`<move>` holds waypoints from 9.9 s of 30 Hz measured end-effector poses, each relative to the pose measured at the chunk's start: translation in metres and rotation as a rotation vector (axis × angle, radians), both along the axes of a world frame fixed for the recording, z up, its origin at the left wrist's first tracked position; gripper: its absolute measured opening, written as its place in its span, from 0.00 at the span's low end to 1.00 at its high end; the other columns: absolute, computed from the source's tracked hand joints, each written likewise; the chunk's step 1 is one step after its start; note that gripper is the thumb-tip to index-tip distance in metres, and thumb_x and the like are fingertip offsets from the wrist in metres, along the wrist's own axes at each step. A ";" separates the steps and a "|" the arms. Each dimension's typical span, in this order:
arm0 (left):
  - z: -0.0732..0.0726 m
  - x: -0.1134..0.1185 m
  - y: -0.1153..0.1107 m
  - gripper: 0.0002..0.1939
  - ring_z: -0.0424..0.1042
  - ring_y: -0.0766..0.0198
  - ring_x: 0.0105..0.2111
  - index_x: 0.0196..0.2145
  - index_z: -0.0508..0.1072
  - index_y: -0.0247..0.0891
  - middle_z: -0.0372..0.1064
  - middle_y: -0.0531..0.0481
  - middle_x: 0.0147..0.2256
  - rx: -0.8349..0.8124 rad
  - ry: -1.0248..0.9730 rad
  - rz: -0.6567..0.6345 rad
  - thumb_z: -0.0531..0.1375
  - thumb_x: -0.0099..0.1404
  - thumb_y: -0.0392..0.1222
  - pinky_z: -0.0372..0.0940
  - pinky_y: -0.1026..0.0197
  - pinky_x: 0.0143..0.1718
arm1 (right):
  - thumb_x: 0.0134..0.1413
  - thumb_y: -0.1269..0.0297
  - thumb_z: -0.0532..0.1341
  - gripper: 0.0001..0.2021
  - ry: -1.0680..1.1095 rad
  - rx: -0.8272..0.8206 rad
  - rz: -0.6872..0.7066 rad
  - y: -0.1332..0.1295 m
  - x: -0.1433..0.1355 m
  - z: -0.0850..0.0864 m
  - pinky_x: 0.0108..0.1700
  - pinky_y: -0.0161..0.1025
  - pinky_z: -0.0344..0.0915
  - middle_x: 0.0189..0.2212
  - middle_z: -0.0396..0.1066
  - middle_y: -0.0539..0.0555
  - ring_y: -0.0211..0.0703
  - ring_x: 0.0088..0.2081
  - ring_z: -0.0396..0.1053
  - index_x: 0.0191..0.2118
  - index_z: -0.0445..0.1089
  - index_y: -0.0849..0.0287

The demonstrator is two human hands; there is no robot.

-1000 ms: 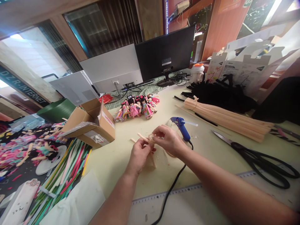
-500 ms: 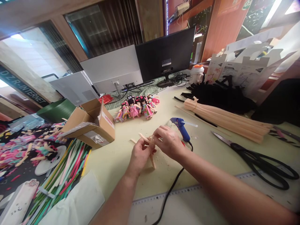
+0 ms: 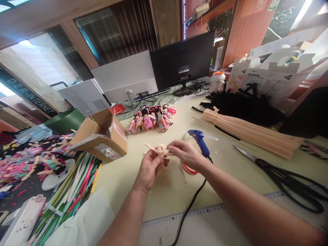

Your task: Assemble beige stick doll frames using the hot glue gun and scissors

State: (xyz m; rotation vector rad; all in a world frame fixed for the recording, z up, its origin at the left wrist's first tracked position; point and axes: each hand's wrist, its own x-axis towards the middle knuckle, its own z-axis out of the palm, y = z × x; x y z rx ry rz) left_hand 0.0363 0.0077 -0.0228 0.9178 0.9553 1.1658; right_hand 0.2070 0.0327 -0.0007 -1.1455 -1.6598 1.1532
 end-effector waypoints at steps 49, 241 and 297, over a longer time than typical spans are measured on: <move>-0.008 -0.002 0.003 0.11 0.66 0.67 0.25 0.32 0.73 0.38 0.69 0.53 0.26 0.186 0.569 0.115 0.67 0.51 0.42 0.61 0.65 0.28 | 0.40 0.58 0.69 0.12 0.318 -0.255 0.021 0.009 0.001 -0.017 0.40 0.38 0.62 0.28 0.74 0.51 0.40 0.33 0.69 0.29 0.75 0.60; 0.001 -0.008 0.002 0.19 0.69 0.65 0.30 0.37 0.72 0.33 0.70 0.48 0.28 0.040 0.242 -0.250 0.61 0.59 0.54 0.64 0.61 0.36 | 0.48 0.56 0.64 0.15 0.196 -0.078 0.086 0.009 0.012 0.000 0.35 0.37 0.65 0.31 0.73 0.53 0.40 0.32 0.69 0.40 0.74 0.61; 0.011 -0.002 -0.011 0.12 0.64 0.63 0.32 0.44 0.73 0.42 0.67 0.49 0.34 0.452 0.638 -0.171 0.56 0.62 0.39 0.60 0.64 0.36 | 0.51 0.65 0.58 0.08 -0.464 0.179 0.039 0.006 0.017 0.005 0.31 0.36 0.57 0.25 0.70 0.51 0.40 0.29 0.65 0.23 0.69 0.57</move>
